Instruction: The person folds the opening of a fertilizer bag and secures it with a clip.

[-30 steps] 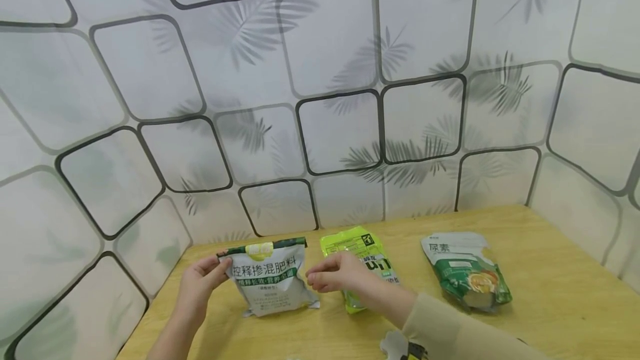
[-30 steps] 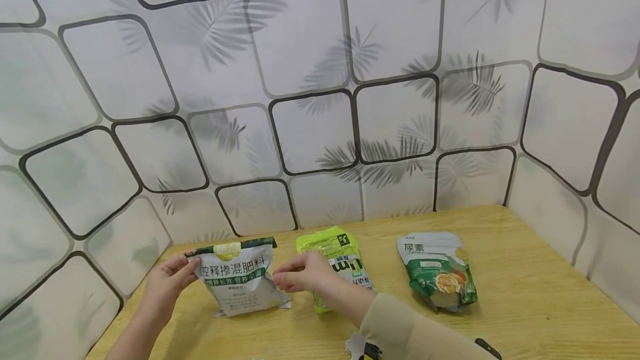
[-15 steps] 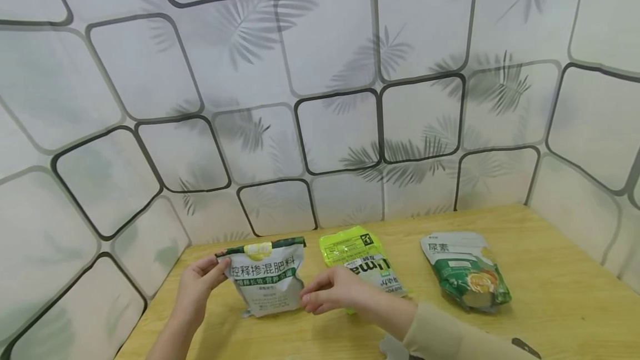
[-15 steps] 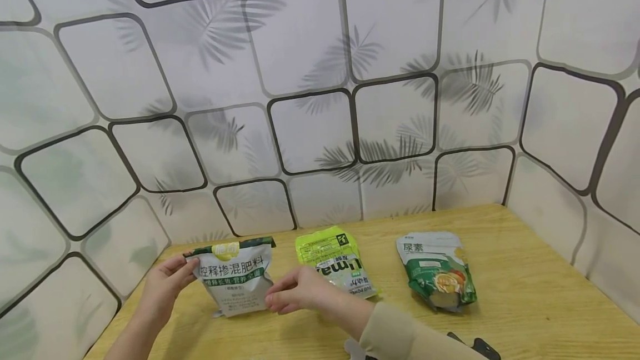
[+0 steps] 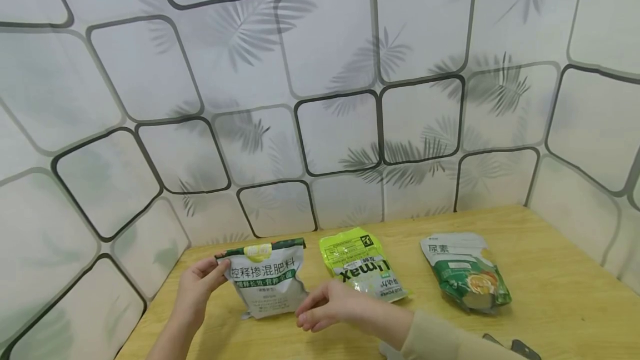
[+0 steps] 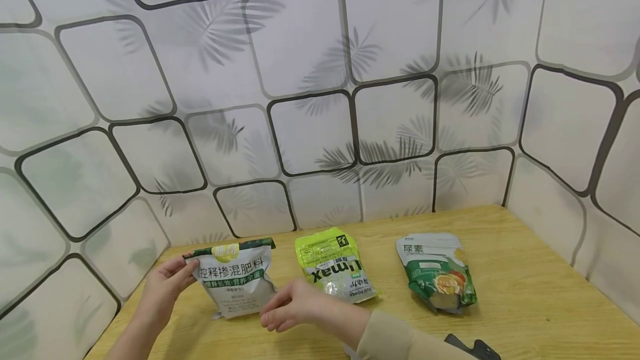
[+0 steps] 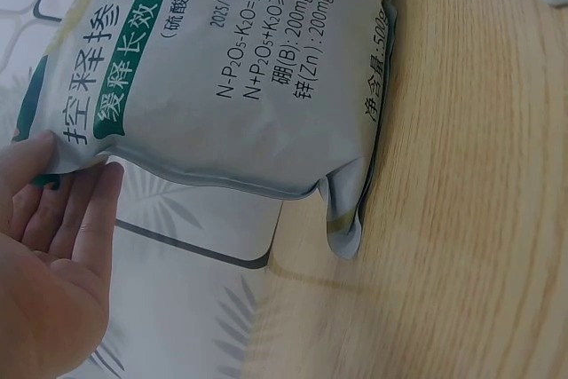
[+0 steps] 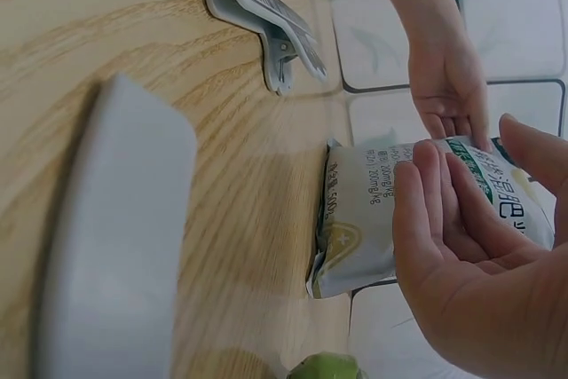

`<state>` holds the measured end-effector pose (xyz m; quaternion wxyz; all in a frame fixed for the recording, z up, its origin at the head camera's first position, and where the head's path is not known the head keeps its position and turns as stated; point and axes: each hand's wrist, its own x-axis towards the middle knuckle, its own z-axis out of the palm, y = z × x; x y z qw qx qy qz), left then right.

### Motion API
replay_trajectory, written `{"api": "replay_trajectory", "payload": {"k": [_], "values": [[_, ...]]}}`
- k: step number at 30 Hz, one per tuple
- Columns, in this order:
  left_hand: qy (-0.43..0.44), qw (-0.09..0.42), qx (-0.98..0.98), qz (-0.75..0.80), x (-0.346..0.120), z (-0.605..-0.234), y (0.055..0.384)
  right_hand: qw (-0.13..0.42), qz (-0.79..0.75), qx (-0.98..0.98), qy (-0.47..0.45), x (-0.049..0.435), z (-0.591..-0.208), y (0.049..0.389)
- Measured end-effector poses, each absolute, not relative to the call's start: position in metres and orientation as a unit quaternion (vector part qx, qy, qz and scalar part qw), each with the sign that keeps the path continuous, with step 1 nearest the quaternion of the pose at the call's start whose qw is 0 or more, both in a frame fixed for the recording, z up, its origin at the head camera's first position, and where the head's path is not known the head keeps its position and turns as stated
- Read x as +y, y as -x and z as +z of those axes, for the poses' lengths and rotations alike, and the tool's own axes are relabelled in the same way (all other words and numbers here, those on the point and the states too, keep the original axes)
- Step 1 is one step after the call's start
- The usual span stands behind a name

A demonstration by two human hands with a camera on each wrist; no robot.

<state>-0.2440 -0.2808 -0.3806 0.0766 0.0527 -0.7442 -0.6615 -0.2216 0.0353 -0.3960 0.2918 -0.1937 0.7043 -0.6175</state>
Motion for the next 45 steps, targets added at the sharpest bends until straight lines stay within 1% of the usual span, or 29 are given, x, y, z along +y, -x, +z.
{"api": "replay_trajectory", "payload": {"k": [14,19,29,41,45], "values": [[-0.052,0.079,-0.737,-0.669,-0.280,-0.380,0.243,0.297,-0.604,0.706,0.221,0.026,-0.409,0.214],[-0.050,0.080,-0.740,-0.666,-0.279,-0.381,0.243,0.314,-0.586,0.715,0.218,0.023,-0.414,0.212],[-0.052,0.074,-0.745,-0.661,-0.278,-0.379,0.243,0.310,-0.565,0.736,0.207,0.016,-0.421,0.208],[-0.049,0.077,-0.740,-0.667,-0.278,-0.379,0.240,0.332,-0.569,0.721,0.214,0.013,-0.428,0.204],[-0.044,0.077,-0.741,-0.665,-0.279,-0.379,0.240,0.336,-0.559,0.722,0.232,0.011,-0.444,0.213]]}}
